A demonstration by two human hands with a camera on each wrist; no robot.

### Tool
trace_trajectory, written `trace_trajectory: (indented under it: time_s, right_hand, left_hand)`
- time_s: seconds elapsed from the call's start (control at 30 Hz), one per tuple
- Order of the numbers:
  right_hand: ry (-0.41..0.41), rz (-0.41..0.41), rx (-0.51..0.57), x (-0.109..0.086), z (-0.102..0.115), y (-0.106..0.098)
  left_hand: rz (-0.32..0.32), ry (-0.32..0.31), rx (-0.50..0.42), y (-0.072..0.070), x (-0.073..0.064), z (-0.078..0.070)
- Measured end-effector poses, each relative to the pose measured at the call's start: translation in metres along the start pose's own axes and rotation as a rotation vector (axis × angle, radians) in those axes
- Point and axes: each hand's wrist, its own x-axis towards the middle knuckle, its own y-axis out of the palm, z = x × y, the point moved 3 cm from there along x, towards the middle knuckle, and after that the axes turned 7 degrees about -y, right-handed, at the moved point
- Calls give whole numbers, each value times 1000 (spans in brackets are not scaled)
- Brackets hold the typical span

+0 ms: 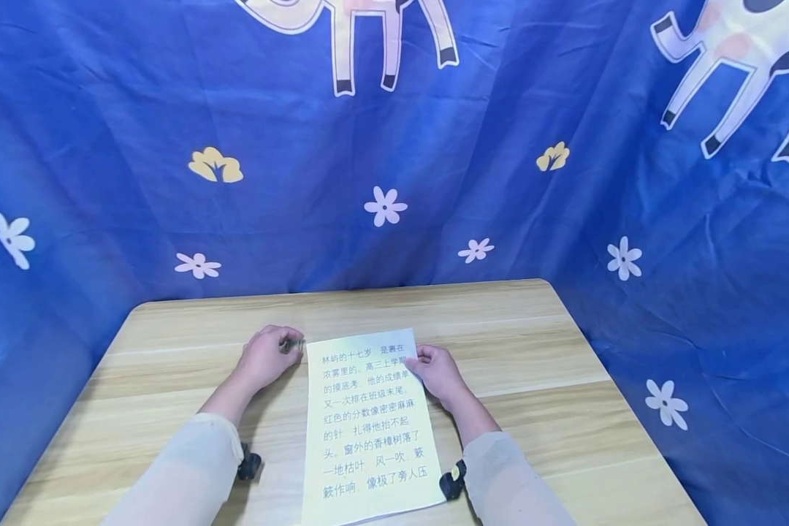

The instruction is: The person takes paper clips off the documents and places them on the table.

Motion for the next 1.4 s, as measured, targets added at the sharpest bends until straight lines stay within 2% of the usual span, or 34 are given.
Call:
trace_trajectory:
  time_s: [0.5, 0.73, 1.0, 1.17, 1.4]
  right_hand:
    - [3, -3, -10, -4, 6, 2]
    - [7, 2, -10, -5, 6, 3]
    - [3, -7, -22, -4, 5, 2]
    - [5, -6, -17, -5, 5, 3]
    - [22, -21, -10, -4, 4, 2]
  left_hand:
    - [65, -44, 3, -2, 5, 11]
    - [86, -45, 25, -4, 4, 7]
    - [46, -32, 45, -3, 0, 6]
    - [26, -45, 30, -3, -3, 5]
    - [5, -66, -20, -16, -11, -4]
